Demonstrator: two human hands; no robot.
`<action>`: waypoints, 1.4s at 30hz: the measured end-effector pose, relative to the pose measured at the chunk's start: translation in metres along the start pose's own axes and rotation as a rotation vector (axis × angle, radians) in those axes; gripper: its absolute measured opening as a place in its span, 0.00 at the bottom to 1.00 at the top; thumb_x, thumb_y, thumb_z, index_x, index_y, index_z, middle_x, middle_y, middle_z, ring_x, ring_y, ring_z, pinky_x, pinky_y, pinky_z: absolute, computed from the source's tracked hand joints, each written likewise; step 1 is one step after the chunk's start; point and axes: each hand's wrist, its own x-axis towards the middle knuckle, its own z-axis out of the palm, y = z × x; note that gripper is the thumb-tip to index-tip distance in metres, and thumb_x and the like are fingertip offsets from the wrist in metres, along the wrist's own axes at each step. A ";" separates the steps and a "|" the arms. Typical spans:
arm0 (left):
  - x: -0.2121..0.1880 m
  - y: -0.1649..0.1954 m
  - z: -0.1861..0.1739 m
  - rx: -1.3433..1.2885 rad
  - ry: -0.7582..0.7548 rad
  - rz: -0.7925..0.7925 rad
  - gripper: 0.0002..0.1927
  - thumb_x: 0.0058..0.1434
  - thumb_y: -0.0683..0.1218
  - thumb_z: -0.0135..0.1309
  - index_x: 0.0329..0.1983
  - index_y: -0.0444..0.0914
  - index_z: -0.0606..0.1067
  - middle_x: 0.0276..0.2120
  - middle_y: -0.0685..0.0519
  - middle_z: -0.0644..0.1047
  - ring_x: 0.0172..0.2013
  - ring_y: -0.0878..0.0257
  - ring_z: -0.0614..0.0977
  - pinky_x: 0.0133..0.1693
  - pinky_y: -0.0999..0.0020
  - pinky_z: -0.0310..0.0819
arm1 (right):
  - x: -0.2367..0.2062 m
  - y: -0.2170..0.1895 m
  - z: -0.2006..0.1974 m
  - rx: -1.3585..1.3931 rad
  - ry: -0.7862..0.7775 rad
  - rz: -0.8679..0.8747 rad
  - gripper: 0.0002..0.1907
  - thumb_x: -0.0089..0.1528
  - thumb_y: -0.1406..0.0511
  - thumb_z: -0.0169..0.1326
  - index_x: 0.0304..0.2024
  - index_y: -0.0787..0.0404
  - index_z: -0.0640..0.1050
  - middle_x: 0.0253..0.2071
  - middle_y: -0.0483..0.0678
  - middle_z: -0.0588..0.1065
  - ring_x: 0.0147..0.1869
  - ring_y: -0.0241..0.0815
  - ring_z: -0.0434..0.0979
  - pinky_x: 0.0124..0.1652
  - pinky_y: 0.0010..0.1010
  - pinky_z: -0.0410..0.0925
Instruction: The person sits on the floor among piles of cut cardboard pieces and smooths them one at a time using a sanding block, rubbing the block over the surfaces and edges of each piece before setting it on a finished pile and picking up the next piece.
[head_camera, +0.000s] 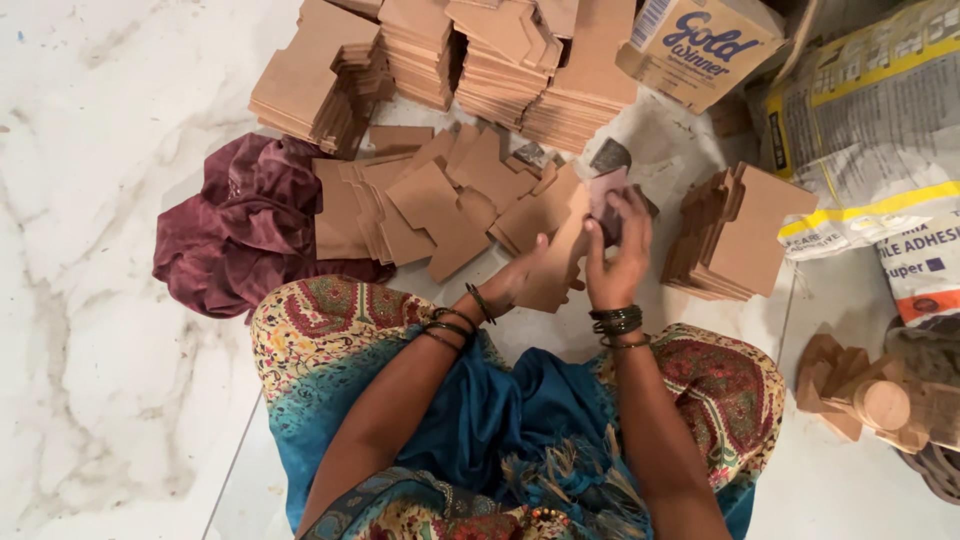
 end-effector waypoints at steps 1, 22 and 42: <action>0.000 -0.001 -0.001 0.004 -0.012 -0.006 0.41 0.70 0.71 0.25 0.76 0.42 0.58 0.57 0.45 0.76 0.52 0.56 0.82 0.51 0.61 0.79 | 0.001 0.000 -0.001 -0.020 0.015 -0.004 0.18 0.67 0.71 0.59 0.59 0.65 0.74 0.66 0.63 0.70 0.70 0.61 0.71 0.66 0.45 0.66; -0.001 -0.010 -0.010 -0.137 0.032 0.044 0.39 0.71 0.69 0.26 0.75 0.40 0.58 0.62 0.46 0.74 0.57 0.59 0.80 0.57 0.60 0.77 | -0.026 -0.008 0.013 0.003 -0.087 -0.037 0.18 0.66 0.71 0.58 0.58 0.64 0.74 0.67 0.62 0.69 0.71 0.60 0.70 0.68 0.46 0.63; -0.018 0.030 -0.001 -0.421 0.112 0.588 0.58 0.63 0.82 0.21 0.79 0.34 0.53 0.74 0.41 0.61 0.65 0.41 0.70 0.66 0.47 0.66 | -0.031 -0.042 0.014 -0.049 -0.239 -0.169 0.19 0.62 0.67 0.64 0.56 0.59 0.79 0.62 0.53 0.75 0.63 0.56 0.74 0.62 0.43 0.67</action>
